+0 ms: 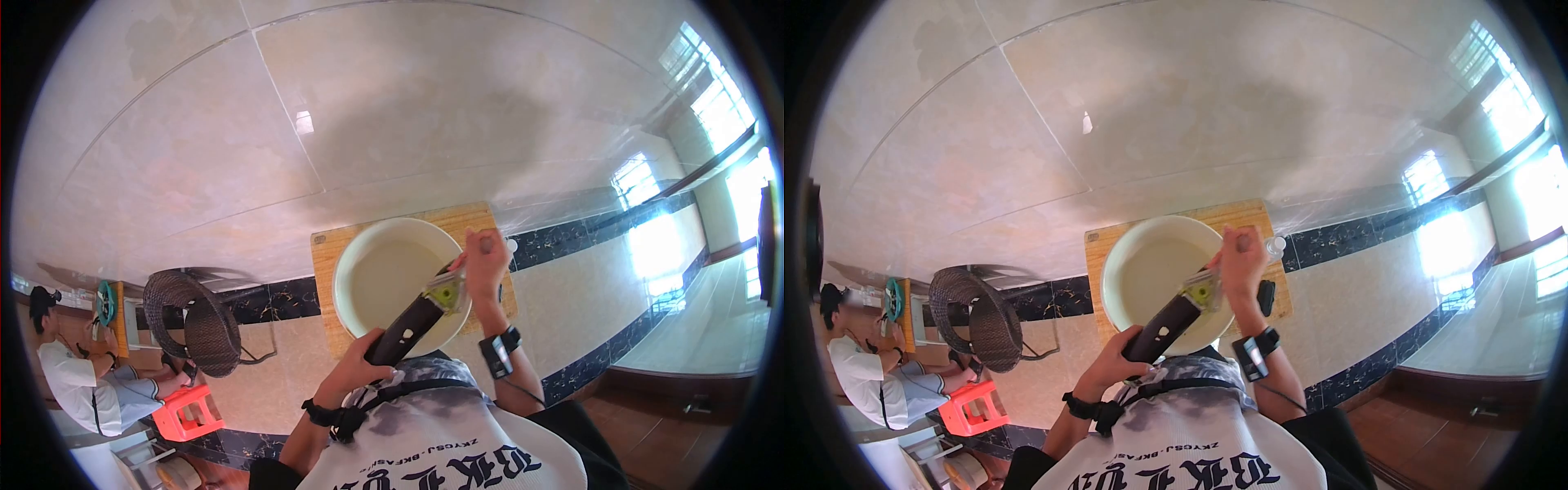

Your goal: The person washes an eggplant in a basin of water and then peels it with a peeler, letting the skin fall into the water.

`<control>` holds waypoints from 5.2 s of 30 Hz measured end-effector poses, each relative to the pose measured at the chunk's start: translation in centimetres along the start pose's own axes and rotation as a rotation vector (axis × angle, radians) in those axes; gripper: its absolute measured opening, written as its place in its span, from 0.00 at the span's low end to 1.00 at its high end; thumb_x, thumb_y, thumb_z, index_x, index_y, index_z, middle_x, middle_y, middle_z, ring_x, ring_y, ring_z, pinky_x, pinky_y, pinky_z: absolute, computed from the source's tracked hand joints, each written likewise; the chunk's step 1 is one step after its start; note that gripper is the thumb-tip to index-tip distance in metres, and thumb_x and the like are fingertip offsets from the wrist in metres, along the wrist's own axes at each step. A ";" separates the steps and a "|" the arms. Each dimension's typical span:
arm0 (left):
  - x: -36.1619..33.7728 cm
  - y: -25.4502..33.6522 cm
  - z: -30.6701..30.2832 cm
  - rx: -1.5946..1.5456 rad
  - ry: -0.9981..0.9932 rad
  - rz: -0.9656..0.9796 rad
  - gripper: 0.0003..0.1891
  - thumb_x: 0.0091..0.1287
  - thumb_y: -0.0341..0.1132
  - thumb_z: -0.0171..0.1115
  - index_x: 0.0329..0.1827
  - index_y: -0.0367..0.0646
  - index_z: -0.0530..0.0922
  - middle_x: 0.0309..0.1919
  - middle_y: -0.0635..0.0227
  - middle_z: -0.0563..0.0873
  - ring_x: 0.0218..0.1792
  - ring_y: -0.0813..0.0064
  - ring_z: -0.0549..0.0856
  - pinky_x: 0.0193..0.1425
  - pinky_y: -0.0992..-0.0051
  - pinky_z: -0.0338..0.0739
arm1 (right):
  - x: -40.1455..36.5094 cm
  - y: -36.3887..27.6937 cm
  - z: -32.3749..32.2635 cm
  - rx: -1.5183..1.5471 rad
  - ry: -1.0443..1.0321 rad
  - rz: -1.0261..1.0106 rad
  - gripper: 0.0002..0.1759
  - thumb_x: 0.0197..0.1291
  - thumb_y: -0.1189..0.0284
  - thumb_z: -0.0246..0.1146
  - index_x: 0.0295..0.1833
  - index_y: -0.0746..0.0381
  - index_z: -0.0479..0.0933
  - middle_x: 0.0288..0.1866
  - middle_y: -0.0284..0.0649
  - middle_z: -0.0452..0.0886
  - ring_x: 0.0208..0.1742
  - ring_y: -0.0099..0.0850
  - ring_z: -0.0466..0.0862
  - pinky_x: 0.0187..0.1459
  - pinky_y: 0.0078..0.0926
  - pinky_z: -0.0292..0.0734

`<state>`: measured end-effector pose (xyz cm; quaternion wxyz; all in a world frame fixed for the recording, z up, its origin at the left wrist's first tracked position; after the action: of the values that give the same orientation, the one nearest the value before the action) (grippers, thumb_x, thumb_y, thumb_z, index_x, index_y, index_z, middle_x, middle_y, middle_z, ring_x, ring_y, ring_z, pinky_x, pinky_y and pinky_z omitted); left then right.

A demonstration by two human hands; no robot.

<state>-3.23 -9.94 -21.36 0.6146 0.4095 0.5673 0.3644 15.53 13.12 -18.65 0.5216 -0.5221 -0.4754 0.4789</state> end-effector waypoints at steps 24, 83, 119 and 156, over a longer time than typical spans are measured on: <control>0.4 2.6 -2.3 -0.013 -0.049 0.042 0.50 0.53 0.36 0.86 0.77 0.38 0.65 0.55 0.61 0.85 0.51 0.69 0.89 0.60 0.67 0.83 | -0.4 1.4 -0.2 0.308 -0.556 0.402 0.45 0.66 0.72 0.74 0.83 0.58 0.58 0.28 0.36 0.81 0.18 0.24 0.79 0.19 0.27 0.81; 4.0 -0.7 2.9 -0.742 -0.139 -0.389 0.40 0.79 0.70 0.40 0.50 0.35 0.78 0.29 0.57 0.85 0.23 0.65 0.85 0.30 0.65 0.84 | -2.7 1.8 2.5 0.371 -0.109 0.465 0.23 0.78 0.63 0.61 0.27 0.60 0.67 0.18 0.33 0.67 0.13 0.27 0.72 0.15 0.32 0.74; 5.3 1.9 1.8 -0.712 -0.096 -0.366 0.36 0.80 0.67 0.43 0.52 0.35 0.79 0.29 0.58 0.85 0.24 0.64 0.87 0.30 0.63 0.86 | -2.9 -0.1 2.1 0.280 -0.370 0.315 0.10 0.74 0.71 0.66 0.43 0.65 0.74 0.23 0.37 0.80 0.18 0.26 0.82 0.20 0.24 0.77; 6.0 4.1 2.6 -0.570 -0.025 -0.267 0.28 0.81 0.63 0.45 0.59 0.44 0.73 0.29 0.60 0.84 0.23 0.66 0.86 0.26 0.66 0.85 | -3.0 -1.2 2.5 -0.376 0.013 -0.008 0.11 0.59 0.74 0.69 0.29 0.67 0.76 0.20 0.42 0.78 0.22 0.32 0.78 0.30 0.32 0.74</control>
<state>-0.07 -3.08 -19.96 0.7540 0.1472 0.4835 0.4196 12.74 10.33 -17.41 0.4198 -0.6117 -0.5551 0.3761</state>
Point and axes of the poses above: each hand's wrist, its own x-axis towards the middle knuckle, its own z-axis out of the palm, y = z × x, the point moved 1 cm from there along x, towards the middle knuckle
